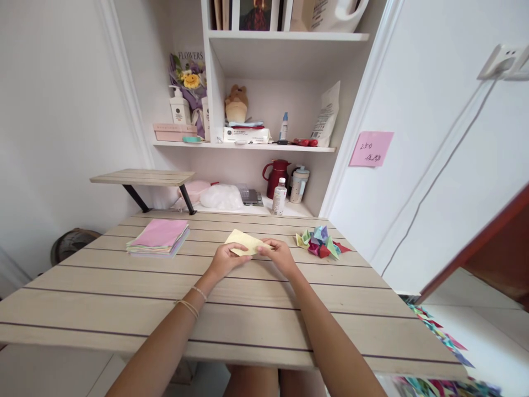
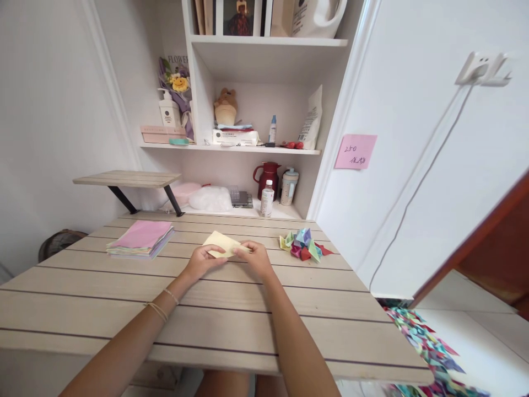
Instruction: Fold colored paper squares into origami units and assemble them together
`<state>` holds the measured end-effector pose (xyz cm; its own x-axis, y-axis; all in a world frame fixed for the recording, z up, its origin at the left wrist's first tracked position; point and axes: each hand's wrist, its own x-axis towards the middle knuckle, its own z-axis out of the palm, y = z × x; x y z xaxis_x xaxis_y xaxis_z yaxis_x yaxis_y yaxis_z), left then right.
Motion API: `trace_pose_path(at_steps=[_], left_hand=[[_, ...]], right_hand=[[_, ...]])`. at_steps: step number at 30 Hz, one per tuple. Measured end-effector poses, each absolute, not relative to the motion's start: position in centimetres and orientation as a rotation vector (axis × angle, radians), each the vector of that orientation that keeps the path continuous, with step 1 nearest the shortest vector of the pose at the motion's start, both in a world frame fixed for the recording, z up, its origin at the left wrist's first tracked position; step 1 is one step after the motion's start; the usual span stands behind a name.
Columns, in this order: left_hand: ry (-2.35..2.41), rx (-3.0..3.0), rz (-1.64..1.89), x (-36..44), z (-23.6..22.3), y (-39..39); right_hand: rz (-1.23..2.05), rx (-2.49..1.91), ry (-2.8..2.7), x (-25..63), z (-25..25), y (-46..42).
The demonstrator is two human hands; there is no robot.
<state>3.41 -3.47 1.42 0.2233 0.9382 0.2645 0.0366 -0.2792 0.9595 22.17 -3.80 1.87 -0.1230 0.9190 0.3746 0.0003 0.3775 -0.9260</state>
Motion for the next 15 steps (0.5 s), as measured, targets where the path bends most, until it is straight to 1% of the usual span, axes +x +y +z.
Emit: trace_pose_path(at_steps=[2,5,10,12,15], left_hand=[[0.981,1.585,1.216,3.54,1.32,-3.52],[0.904,1.507,1.295,3.83,1.56,-3.69],[0.783,1.286,1.422,3.94,2.28,-3.79],[0.798,1.255,1.38,3.78,2.27,-3.69],[0.777,1.211,1.142,3.58,1.97,-3.6]], right_hand=[[1.051,-0.88,-1.378,22.06,1.89,-3.89],[1.106,-0.874,-1.287,21.88,1.93,-4.0],[1.155,-0.89,-1.4,21.74,1.93,-3.98],[1.126,-0.882,-1.429,21.76,1.83,-3.9],[1.05,-0.864,-1.481,21.82,1.65,-3.78]])
